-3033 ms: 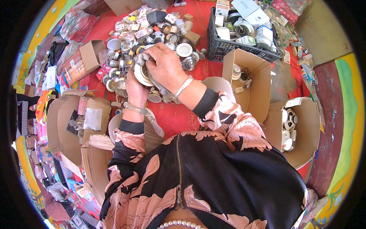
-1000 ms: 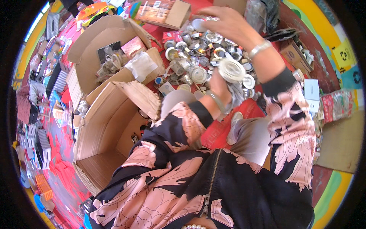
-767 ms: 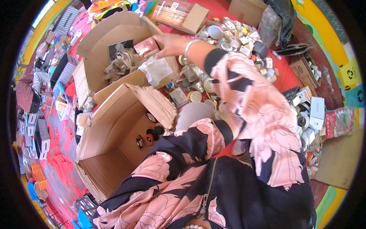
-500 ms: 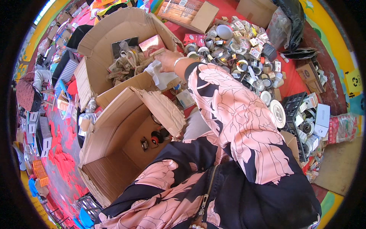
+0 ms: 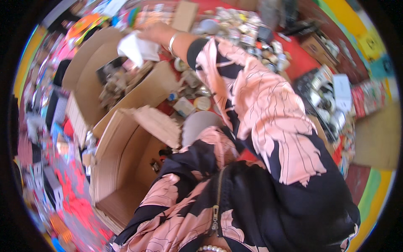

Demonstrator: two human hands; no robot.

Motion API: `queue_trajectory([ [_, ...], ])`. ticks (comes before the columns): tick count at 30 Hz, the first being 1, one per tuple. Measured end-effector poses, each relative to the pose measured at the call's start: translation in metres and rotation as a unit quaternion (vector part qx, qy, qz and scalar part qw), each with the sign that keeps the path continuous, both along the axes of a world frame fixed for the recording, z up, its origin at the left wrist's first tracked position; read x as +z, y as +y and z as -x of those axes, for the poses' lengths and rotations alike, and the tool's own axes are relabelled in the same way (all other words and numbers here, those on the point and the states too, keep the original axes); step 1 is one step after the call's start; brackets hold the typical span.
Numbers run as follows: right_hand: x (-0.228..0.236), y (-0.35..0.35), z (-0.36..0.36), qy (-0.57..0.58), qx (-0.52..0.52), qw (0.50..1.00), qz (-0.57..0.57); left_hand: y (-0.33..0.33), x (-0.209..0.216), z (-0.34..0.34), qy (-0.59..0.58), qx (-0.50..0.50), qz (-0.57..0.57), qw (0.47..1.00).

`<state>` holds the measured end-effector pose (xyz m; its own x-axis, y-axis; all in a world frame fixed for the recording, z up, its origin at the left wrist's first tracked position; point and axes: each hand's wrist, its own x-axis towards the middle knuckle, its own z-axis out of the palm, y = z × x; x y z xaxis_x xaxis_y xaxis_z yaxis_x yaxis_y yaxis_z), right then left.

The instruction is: The person picks up several discarded items from a large pile and a cardboard box, wipes them clean with a cloth, and places them into a separate cardboard box.

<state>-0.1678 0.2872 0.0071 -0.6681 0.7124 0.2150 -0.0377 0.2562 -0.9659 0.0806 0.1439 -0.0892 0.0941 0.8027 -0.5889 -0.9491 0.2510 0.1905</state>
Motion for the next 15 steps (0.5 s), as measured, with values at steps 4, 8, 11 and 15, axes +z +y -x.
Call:
queue_trajectory([
  [4, 0.097, 0.026, -0.126, 0.185, 0.074, 0.968, 0.155, 0.027, 0.044, 0.023, 0.012, 0.077, 0.003, 0.997],
  [8, 0.129, -0.012, -0.295, 0.25, -0.117, 0.96, 0.044, 0.033, 0.046, 0.036, -0.001, 0.058, -0.253, 0.966],
  [11, 0.123, -0.068, -0.381, 0.18, -0.323, 0.929, 0.009, 0.034, 0.059, 0.026, 0.064, 0.08, -0.248, 0.963],
  [15, 0.096, -0.106, -0.414, 0.248, -0.4, 0.874, 0.12, 0.027, 0.076, 0.015, 0.135, 0.099, -0.238, 0.957],
])
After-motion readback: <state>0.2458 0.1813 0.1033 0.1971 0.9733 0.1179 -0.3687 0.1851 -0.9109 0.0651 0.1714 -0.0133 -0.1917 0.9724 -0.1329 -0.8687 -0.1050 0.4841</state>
